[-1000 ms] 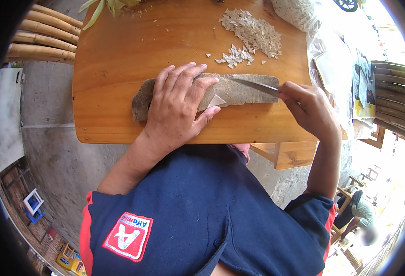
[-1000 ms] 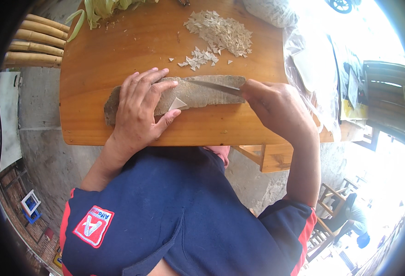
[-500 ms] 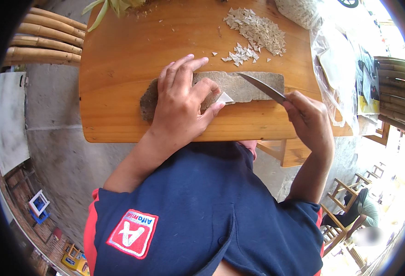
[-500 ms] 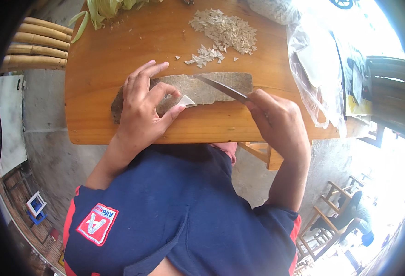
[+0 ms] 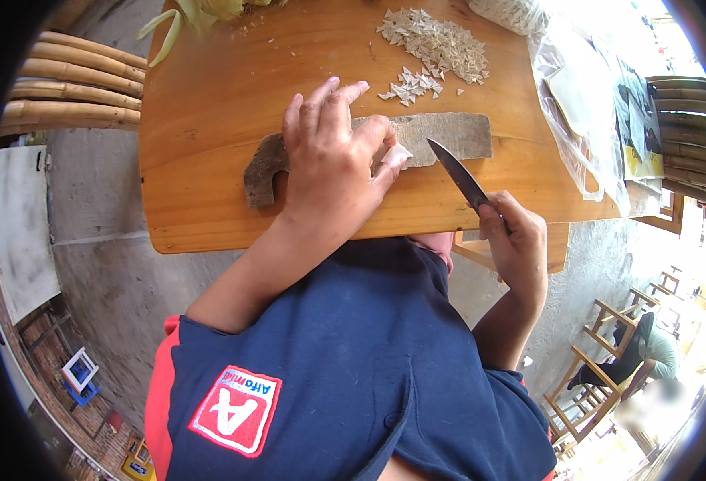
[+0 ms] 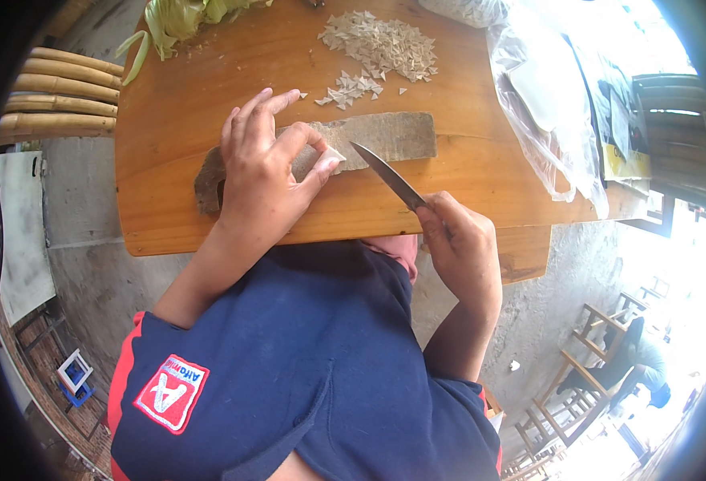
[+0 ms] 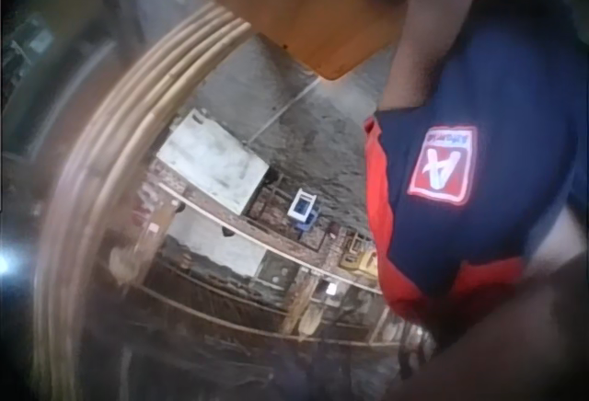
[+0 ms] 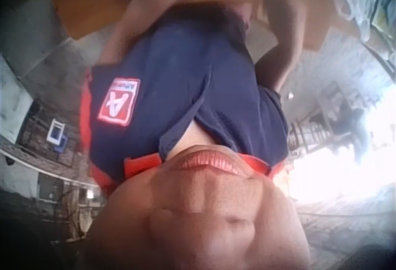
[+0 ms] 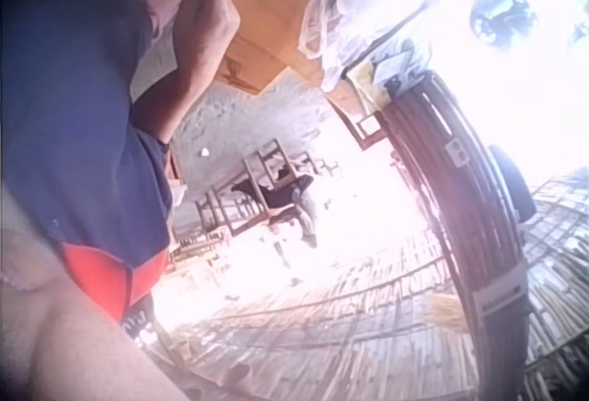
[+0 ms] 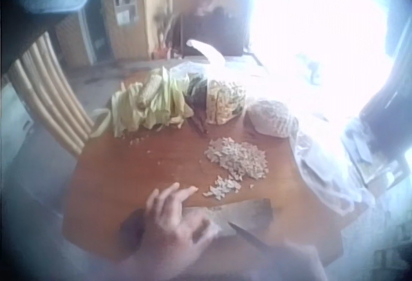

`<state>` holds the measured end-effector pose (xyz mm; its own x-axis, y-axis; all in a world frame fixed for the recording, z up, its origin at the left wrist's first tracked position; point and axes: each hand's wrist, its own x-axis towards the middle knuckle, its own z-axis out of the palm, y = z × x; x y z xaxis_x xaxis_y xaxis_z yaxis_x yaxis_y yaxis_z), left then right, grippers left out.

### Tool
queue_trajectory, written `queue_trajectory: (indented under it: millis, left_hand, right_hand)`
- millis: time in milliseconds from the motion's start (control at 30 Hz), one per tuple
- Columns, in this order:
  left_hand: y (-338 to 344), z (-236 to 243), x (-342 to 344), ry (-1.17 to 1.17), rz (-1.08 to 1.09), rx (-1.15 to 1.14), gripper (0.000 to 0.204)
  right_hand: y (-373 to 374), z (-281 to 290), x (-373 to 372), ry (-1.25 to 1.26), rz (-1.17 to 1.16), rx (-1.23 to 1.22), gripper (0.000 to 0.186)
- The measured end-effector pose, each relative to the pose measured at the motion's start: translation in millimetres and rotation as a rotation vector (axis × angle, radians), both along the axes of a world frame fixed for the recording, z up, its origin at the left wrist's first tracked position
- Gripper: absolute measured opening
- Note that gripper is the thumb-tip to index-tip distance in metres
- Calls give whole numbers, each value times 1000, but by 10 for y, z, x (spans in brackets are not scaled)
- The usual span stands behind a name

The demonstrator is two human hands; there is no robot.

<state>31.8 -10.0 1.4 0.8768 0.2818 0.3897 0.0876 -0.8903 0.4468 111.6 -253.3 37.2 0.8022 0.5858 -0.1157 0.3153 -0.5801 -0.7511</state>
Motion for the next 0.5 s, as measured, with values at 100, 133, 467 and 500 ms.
queue_trajectory:
  millis: [100,133,467,500]
  left_hand:
    - [-28,-5,33,1,45,24,23]
    - [-34,8,31,8,59,29,23]
    - [38,3,-201,-11,-144,-98,36]
    - [46,1,-207,-8,-146,-87,36]
  right_hand:
    - [41,-47,-47,-65,-9,37,7]
    - [66,-38,-72,-80,-21,25,10]
    - [491,157,-407,-45,22,-143,66]
    - [506,153,-417,-60,34,-147,66]
